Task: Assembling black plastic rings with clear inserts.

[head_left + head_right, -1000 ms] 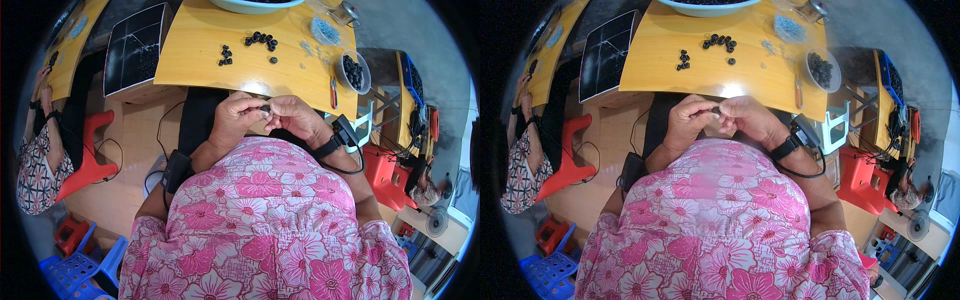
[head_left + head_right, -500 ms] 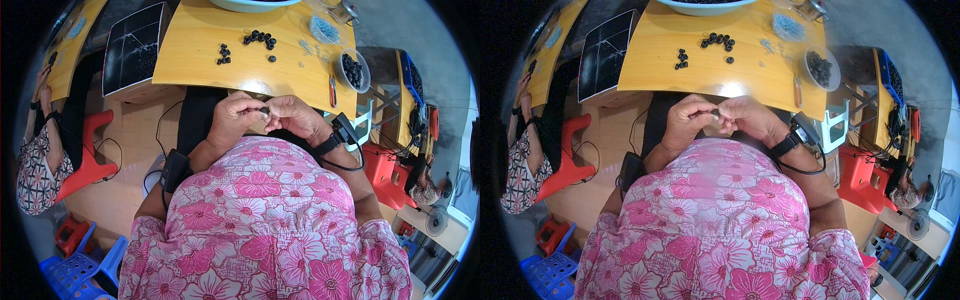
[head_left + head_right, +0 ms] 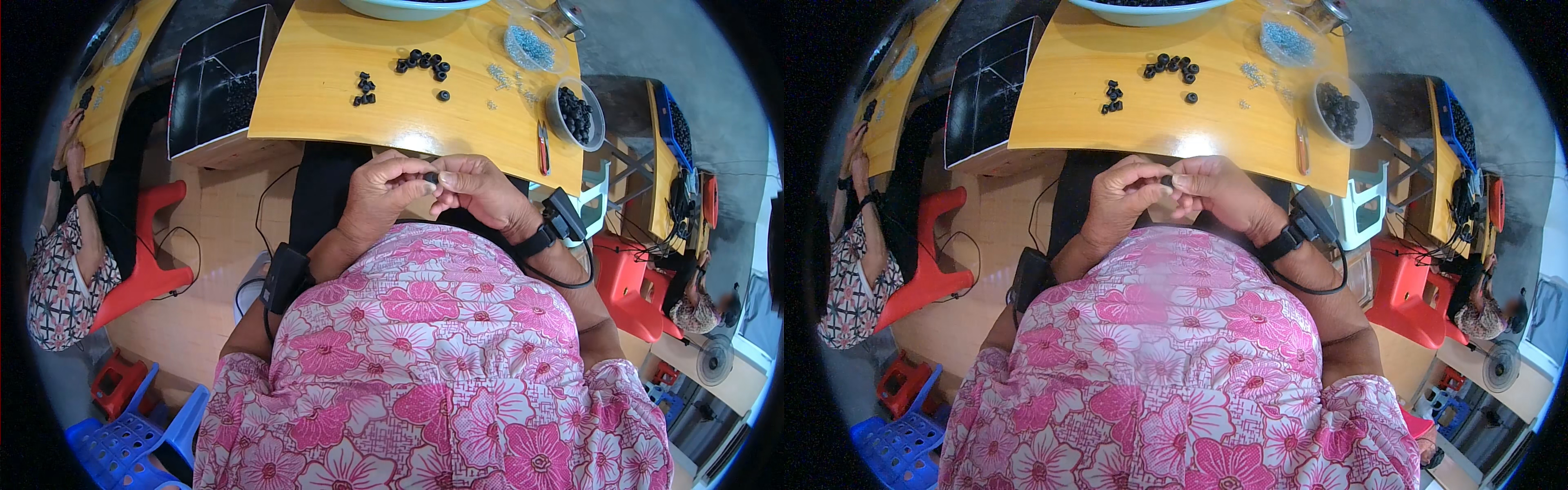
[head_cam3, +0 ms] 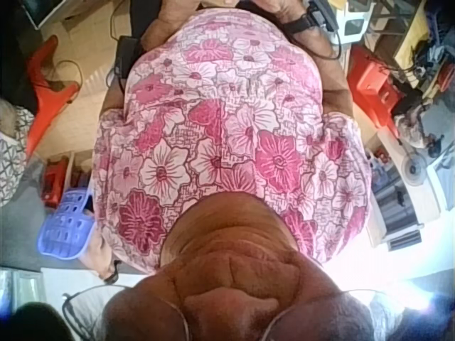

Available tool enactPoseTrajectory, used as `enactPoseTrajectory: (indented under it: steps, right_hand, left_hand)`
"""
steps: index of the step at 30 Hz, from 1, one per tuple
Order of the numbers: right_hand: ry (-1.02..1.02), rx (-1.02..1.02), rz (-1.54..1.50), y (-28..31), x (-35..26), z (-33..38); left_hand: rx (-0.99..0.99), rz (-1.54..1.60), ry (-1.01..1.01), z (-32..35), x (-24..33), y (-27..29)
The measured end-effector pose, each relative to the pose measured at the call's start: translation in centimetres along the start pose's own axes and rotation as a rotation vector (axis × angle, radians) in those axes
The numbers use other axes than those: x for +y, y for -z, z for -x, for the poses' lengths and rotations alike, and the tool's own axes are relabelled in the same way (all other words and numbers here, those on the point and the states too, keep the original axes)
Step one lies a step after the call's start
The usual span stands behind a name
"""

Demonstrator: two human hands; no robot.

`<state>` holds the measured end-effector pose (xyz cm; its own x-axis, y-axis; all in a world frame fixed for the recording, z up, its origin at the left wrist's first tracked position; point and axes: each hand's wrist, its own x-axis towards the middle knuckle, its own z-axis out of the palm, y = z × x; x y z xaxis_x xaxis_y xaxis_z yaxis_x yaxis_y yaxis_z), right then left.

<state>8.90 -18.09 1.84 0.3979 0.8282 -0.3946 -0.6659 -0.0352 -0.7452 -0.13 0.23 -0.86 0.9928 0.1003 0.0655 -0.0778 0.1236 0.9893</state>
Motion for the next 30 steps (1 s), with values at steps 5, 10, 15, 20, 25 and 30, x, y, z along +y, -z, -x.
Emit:
enactPoseTrajectory:
  steps: [5,10,15,20,25,30]
  right_hand:
    - [0.091,0.147,0.334,-1.7,-0.7,0.1]
    - [0.333,0.142,0.588,-1.8,-0.2,0.3]
    - [0.419,0.177,0.712,-2.1,-0.2,0.5]
    - [0.408,0.197,0.698,-2.1,0.2,0.6]
    - [0.406,0.218,0.622,-2.4,0.5,0.4]
    - [0.422,0.223,0.693,-2.3,0.4,0.3]
  left_hand:
    - [-0.054,0.188,0.019,0.0,-1.0,-0.3]
    - [-0.126,0.161,0.057,-0.1,0.0,-0.4]
    - [-0.167,0.119,0.073,0.0,0.7,-0.4]
    - [-0.181,0.107,0.089,-0.1,0.5,-0.2]
    - [-0.175,0.146,0.077,0.0,0.1,-0.1]
    - [-0.162,0.187,0.103,0.1,-0.2,-0.2]
